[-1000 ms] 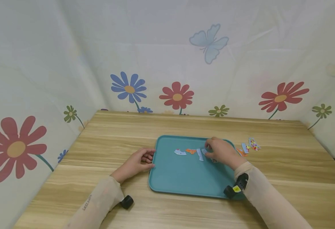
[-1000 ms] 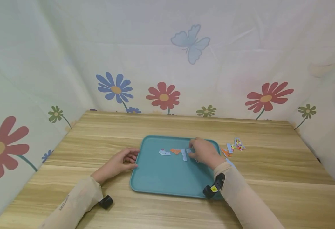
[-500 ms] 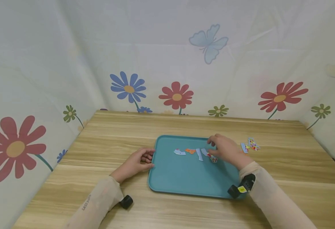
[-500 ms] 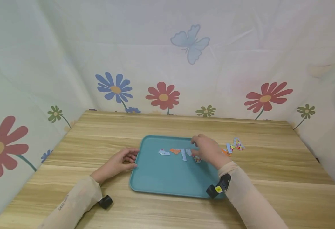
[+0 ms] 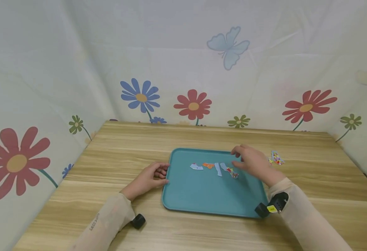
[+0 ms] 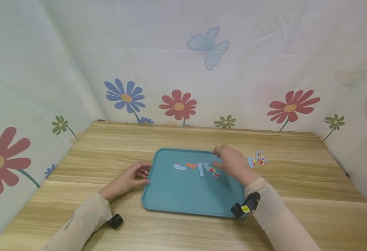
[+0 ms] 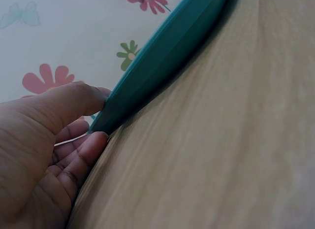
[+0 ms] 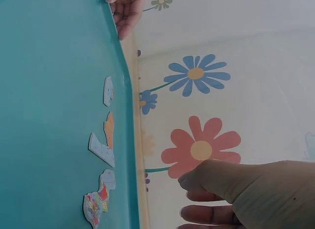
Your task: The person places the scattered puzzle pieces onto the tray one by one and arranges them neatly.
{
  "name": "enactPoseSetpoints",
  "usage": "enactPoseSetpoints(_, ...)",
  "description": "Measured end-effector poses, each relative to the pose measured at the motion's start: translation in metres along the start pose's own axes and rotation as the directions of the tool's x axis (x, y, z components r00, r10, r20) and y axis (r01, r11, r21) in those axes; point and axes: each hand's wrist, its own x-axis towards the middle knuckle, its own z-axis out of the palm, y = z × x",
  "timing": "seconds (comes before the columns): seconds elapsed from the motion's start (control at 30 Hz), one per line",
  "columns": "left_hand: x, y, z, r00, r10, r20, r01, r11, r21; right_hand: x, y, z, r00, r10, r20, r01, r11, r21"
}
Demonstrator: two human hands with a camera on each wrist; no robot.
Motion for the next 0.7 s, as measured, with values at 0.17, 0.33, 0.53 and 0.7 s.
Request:
enactPoseSetpoints(0.17,0.0,-0.002,-0.001,1.0,0.008,0.003,-0.008,1.0,0.005,-0.004,0.002,-0.002,1.0,0.012,-0.011,-0.012,1.0,-0.004)
enactPoseSetpoints(0.33,0.0,-0.002,0.0,1.0,0.0,0.002,0.0,1.0,0.007,-0.008,0.005,-0.005,1.0,0.025,-0.013,-0.026,1.0,-0.003)
enactPoseSetpoints(0.53,-0.001,-0.001,-0.001,1.0,-0.009,0.002,0.009,1.0,0.011,-0.015,0.01,-0.01,0.999,0.029,-0.02,-0.028,0.999,0.034)
enactPoseSetpoints(0.7,-0.001,-0.001,-0.001,1.0,-0.005,-0.001,0.005,1.0,0.012,-0.02,0.014,-0.014,0.999,0.03,-0.027,-0.028,0.998,0.051)
